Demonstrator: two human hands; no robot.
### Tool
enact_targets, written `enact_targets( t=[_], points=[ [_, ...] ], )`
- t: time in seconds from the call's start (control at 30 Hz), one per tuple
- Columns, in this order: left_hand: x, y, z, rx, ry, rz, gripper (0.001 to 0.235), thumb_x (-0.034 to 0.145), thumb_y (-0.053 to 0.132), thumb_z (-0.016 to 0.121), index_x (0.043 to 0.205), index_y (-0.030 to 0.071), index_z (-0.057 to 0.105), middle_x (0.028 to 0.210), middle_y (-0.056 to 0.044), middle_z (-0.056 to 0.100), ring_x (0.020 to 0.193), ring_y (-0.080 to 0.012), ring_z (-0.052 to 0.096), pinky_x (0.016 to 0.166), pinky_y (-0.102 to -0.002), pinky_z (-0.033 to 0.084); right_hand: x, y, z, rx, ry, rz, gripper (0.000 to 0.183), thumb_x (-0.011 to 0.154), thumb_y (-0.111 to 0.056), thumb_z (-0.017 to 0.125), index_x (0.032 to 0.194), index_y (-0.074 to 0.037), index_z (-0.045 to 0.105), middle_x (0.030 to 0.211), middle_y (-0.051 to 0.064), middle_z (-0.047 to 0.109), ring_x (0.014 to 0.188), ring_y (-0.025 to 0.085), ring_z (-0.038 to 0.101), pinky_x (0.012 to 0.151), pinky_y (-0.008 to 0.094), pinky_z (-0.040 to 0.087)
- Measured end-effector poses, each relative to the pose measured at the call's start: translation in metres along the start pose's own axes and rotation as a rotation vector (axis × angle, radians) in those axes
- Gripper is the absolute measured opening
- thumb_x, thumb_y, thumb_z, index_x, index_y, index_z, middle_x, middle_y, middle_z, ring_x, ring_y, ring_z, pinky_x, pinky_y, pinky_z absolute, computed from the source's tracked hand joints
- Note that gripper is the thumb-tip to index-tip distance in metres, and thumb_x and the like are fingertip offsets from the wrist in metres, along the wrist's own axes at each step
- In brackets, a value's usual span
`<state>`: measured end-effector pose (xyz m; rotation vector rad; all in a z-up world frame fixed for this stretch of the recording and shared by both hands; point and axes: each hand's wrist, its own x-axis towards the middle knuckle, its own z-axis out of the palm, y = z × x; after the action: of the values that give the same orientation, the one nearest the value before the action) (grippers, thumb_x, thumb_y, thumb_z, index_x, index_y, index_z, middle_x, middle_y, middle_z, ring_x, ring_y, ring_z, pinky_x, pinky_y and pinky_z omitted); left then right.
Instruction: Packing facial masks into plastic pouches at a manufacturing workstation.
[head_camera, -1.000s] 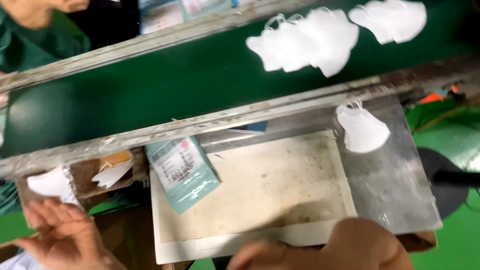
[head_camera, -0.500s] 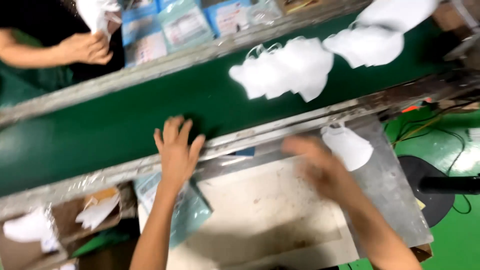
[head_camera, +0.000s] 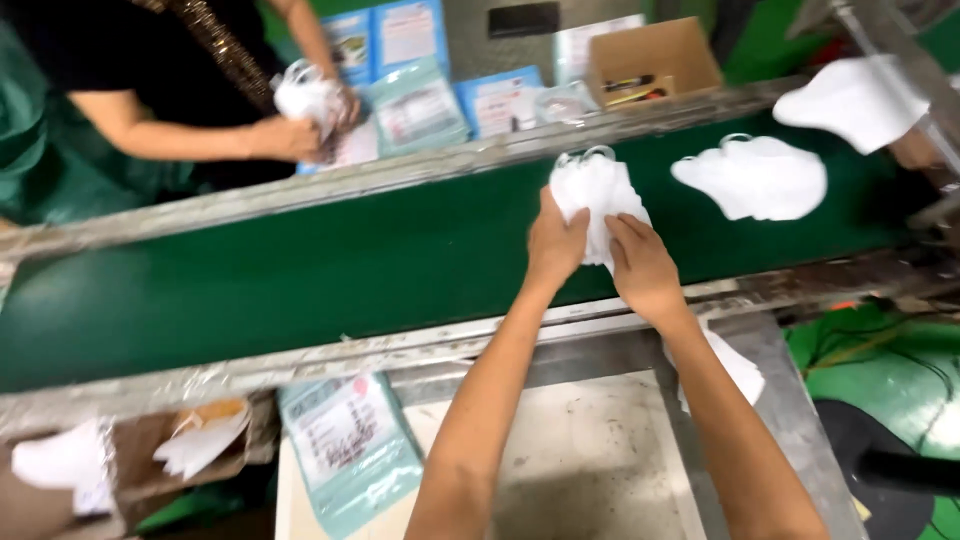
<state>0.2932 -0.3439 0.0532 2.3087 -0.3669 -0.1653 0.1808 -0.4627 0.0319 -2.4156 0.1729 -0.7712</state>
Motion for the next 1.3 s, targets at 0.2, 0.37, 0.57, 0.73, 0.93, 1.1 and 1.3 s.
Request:
enact_targets(
  t=[0.2,0.37,0.57,0.73,0.93,1.1,1.3],
  points=[
    [-0.110,-0.002,-0.105,-0.579,-0.021,0.221,0.065,0.087,0.006,0.066,0.148,0.012,0.045,0.127,-0.016,0.070,0.118,-0.0286,0.069,0.097,-0.038,0.055,-0.018,-0.095,-0.064,-0.038,0.122,-0.017,0.047,0.091,-0.027,0.069,0.132,-0.005,0.062,0.128,0.021,0.065,0.118,0.040,0.062,0.101,0.046,0.050],
    [-0.228,-0.020,-0.175,-0.200,-0.162,0.637,0.063,0.086,0.011,0.071,0.145,0.014,0.048,0.138,-0.015,0.065,0.136,-0.0366,0.054,0.118,-0.048,0.038,-0.077,-0.128,-0.117,0.034,-0.021,-0.376,0.073,0.075,-0.017,0.078,0.140,-0.004,0.049,0.127,0.018,0.063,0.118,0.042,0.063,0.097,0.050,0.052],
    [-0.296,-0.075,-0.163,-0.231,-0.387,0.660,0.105,0.067,0.038,0.084,0.150,0.002,0.031,0.149,-0.026,0.047,0.148,-0.0451,0.032,0.125,-0.060,0.008,-0.215,-0.084,-0.040,0.410,-0.423,-0.076,0.096,0.065,-0.008,0.088,0.148,-0.013,0.041,0.130,0.014,0.066,0.113,0.030,0.070,0.091,0.038,0.060],
    [-0.328,-0.206,-0.051,0.062,-0.332,0.308,0.105,0.070,0.028,0.088,0.156,0.006,0.031,0.145,-0.020,0.048,0.144,-0.0352,0.040,0.128,-0.058,0.009,-0.238,-0.099,0.004,0.393,-0.656,0.166,0.105,0.075,-0.014,0.090,0.156,-0.010,0.024,0.135,0.024,0.058,0.119,0.041,0.058,0.098,0.047,0.049],
    [-0.318,-0.179,-0.062,-0.145,-0.135,0.533,0.095,0.060,0.032,0.094,0.135,0.007,0.042,0.142,-0.019,0.049,0.144,-0.0416,0.039,0.125,-0.059,0.019,-0.244,-0.103,0.013,0.413,-0.787,0.286,0.131,0.063,-0.036,0.092,0.159,-0.009,0.007,0.129,0.015,0.063,0.119,0.030,0.063,0.105,0.041,0.049],
    [-0.329,-0.235,-0.015,-0.332,-0.080,0.303,0.078,0.073,0.033,0.093,0.135,0.008,0.052,0.139,-0.020,0.049,0.135,-0.0378,0.047,0.114,-0.051,0.041,-0.233,-0.105,0.009,0.269,-0.809,0.239,0.121,0.069,-0.029,0.093,0.160,-0.011,0.016,0.143,0.018,0.051,0.128,0.033,0.055,0.107,0.041,0.046],
    [-0.319,-0.154,-0.059,-0.338,-0.187,0.363,0.096,0.057,0.023,0.095,0.136,0.001,0.046,0.135,-0.020,0.046,0.126,-0.0359,0.045,0.104,-0.047,0.040,-0.233,-0.101,0.013,0.585,-0.718,0.503,0.114,0.072,-0.025,0.083,0.168,-0.020,0.023,0.133,0.012,0.070,0.120,0.026,0.070,0.102,0.034,0.054]
  ],
)
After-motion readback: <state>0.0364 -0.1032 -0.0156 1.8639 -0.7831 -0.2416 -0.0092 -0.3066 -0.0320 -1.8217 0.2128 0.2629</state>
